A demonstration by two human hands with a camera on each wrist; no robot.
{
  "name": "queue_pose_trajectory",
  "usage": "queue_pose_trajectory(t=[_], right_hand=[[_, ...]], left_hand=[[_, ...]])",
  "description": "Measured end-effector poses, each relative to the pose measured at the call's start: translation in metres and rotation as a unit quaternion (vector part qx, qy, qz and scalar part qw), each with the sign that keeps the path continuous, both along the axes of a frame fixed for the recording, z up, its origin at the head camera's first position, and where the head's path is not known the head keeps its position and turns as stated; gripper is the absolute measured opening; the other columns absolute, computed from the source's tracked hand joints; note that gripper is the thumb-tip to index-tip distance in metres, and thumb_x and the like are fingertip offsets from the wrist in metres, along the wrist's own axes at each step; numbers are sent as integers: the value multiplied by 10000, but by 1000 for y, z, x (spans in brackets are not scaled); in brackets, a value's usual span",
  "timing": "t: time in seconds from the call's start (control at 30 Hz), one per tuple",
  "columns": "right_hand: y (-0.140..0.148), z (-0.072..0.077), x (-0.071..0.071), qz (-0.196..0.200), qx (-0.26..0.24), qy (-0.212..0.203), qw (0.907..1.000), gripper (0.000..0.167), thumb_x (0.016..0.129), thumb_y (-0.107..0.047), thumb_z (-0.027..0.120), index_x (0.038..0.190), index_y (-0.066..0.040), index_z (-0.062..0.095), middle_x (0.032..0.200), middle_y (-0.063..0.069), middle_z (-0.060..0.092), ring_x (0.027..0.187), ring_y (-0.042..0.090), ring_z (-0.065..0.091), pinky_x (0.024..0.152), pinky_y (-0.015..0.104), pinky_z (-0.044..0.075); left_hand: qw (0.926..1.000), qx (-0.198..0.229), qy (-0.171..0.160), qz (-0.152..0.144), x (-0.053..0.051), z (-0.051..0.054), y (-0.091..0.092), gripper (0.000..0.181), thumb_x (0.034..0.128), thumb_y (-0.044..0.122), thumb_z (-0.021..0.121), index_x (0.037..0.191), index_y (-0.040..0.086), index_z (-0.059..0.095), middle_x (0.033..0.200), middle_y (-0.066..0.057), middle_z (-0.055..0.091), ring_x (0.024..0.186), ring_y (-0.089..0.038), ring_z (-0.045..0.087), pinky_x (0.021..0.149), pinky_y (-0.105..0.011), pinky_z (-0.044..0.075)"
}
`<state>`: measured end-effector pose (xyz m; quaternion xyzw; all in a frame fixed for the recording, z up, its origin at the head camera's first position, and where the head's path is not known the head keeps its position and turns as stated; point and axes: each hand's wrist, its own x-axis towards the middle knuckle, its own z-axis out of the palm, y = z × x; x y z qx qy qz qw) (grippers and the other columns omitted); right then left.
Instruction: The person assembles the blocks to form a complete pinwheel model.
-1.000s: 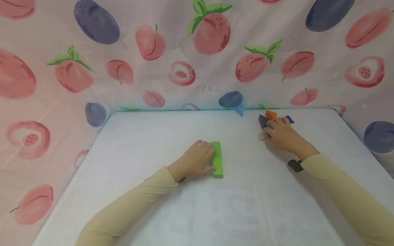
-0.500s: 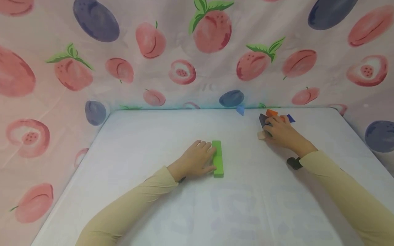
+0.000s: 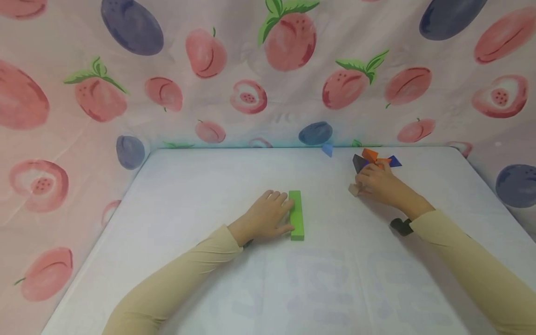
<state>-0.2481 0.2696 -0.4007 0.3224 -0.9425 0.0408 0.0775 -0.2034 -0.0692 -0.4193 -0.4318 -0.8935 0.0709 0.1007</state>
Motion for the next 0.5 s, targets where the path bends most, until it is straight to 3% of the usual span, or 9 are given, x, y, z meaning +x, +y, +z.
queue_pose_trajectory(t=[0.3, 0.5], right_hand=[[1, -3, 0, -151, 169, -75, 9997, 269, 727, -96, 786, 963, -64, 660, 978, 139, 682, 1011, 337, 556, 899, 619, 314], [1, -4, -1, -158, 218, -78, 9996, 174, 741, -108, 773, 882, -67, 680, 926, 126, 686, 986, 319, 556, 922, 612, 300]], left_hand=[[9998, -59, -155, 98, 1, 0, 0, 576, 878, 598, 487, 1213, 130, 496, 1101, -49, 567, 1011, -198, 534, 938, -353, 416], [9999, -43, -132, 93, 2, 1, 0, 581, 880, 597, 484, 1223, 128, 498, 1107, -49, 569, 1013, -197, 536, 931, -349, 417]])
